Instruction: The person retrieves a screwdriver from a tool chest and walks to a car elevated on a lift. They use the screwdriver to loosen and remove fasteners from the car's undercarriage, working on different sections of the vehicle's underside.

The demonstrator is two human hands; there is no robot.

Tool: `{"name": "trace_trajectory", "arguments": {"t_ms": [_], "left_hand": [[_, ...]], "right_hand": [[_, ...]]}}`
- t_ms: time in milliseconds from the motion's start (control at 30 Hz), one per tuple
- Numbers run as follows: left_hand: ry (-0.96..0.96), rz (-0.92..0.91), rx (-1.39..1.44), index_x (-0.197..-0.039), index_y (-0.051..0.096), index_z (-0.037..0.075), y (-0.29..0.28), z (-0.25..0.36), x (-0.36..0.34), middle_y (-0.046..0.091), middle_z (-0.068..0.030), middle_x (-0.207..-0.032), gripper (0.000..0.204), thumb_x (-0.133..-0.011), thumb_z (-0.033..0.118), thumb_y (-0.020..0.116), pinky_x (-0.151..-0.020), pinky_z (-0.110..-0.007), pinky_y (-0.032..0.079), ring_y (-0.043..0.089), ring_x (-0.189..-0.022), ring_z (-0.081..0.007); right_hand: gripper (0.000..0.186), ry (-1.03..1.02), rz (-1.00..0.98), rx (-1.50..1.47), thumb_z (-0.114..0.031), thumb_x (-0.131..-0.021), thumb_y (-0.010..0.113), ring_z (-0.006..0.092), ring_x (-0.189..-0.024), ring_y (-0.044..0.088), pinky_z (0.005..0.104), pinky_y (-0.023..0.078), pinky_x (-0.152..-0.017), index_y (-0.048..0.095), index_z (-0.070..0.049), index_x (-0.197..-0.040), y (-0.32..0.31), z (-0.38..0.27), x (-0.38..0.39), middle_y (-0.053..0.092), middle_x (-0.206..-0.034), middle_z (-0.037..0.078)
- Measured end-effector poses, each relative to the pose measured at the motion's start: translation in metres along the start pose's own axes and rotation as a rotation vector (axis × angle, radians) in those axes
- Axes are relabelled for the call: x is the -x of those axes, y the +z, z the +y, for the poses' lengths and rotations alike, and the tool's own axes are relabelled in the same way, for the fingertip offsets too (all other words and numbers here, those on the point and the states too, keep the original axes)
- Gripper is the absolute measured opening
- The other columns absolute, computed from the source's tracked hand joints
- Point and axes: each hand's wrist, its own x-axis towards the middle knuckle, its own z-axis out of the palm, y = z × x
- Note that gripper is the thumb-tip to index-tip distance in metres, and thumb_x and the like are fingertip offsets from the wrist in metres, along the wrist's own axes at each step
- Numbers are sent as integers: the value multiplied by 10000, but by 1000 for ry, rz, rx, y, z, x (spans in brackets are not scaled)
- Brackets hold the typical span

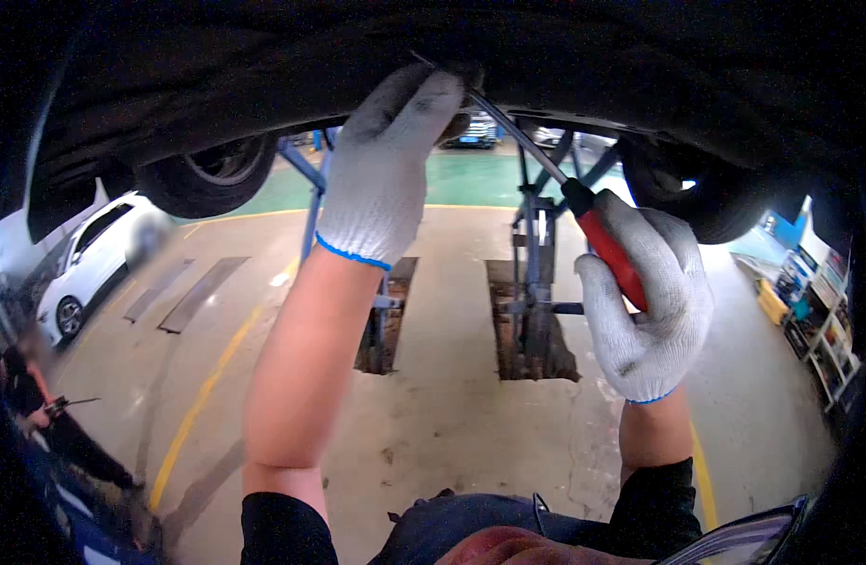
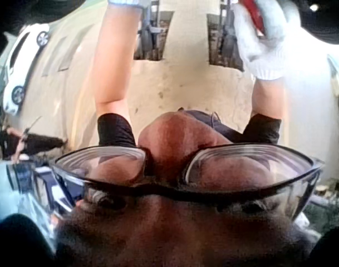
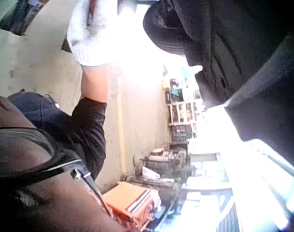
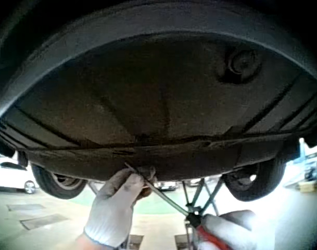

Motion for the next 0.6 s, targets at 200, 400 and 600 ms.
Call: {"name": "trace_trajectory", "arguments": {"t_ms": [200,400,600], "left_hand": [[123,-55,43,-1205,648,-50,2,-14,-12,696,-105,-1175,233,-1059,118,581,-951,-331,568,689,-1046,-204],[202,-80,-83,-1205,729,68,0,-11,-9,726,-117,-1105,362,-1025,365,628,-966,-319,465,639,-1048,-225],[255,-63,-226,-1234,715,42,-28,-13,-13,720,-98,-1125,387,-1022,359,644,-987,-305,463,634,-1073,-197]], "right_hand": [[470,-68,-116,242,-29,-786,815,324,-1025,724,370,590,-869,712,-76,-1243,-26,-18,-10,723,-1144,185],[487,-199,-162,445,-60,-803,812,307,-948,724,369,593,-804,693,-85,-1274,-39,-40,-19,723,-1083,173],[463,-143,-195,454,-76,-771,821,295,-838,726,364,579,-706,712,-95,-1221,-23,-67,-27,713,-1019,151]]}}
